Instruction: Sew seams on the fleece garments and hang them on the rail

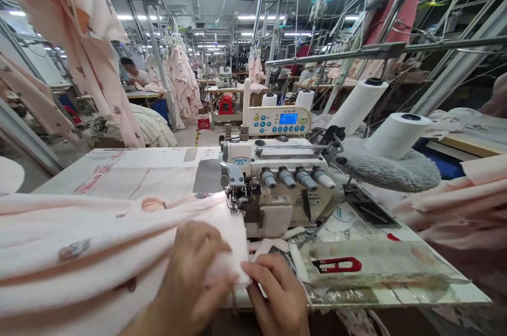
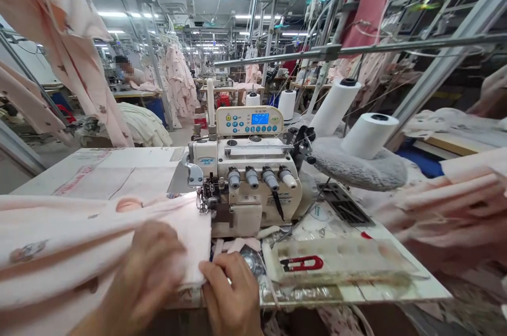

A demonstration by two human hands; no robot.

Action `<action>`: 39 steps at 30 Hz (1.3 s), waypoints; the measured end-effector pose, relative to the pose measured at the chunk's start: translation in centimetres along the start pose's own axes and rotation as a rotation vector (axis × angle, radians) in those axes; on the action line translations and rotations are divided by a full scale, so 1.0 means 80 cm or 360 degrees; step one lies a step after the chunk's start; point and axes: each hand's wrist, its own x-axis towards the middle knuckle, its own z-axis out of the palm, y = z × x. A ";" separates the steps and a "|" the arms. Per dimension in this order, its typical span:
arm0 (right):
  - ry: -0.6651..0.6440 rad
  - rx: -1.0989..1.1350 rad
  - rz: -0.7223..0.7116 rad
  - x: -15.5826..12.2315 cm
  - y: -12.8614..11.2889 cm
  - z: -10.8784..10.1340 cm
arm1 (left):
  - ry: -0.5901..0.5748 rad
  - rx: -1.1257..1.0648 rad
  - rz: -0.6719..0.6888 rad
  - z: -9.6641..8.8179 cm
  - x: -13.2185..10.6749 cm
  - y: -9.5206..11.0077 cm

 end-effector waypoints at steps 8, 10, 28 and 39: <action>0.0054 -0.0024 0.0043 0.008 0.003 0.007 | -0.0547 0.0322 -0.0541 0.015 0.076 -0.081; 0.0034 -0.0020 0.0037 0.012 0.008 0.007 | -0.0520 0.0289 -0.0536 0.020 0.079 -0.088; 0.0030 -0.0284 0.0130 0.038 0.007 0.014 | -0.0509 0.0313 -0.0788 0.049 0.150 -0.144; -0.0166 0.0162 0.0239 -0.002 -0.014 0.027 | -0.0045 -0.0307 -0.1263 -0.018 0.075 -0.157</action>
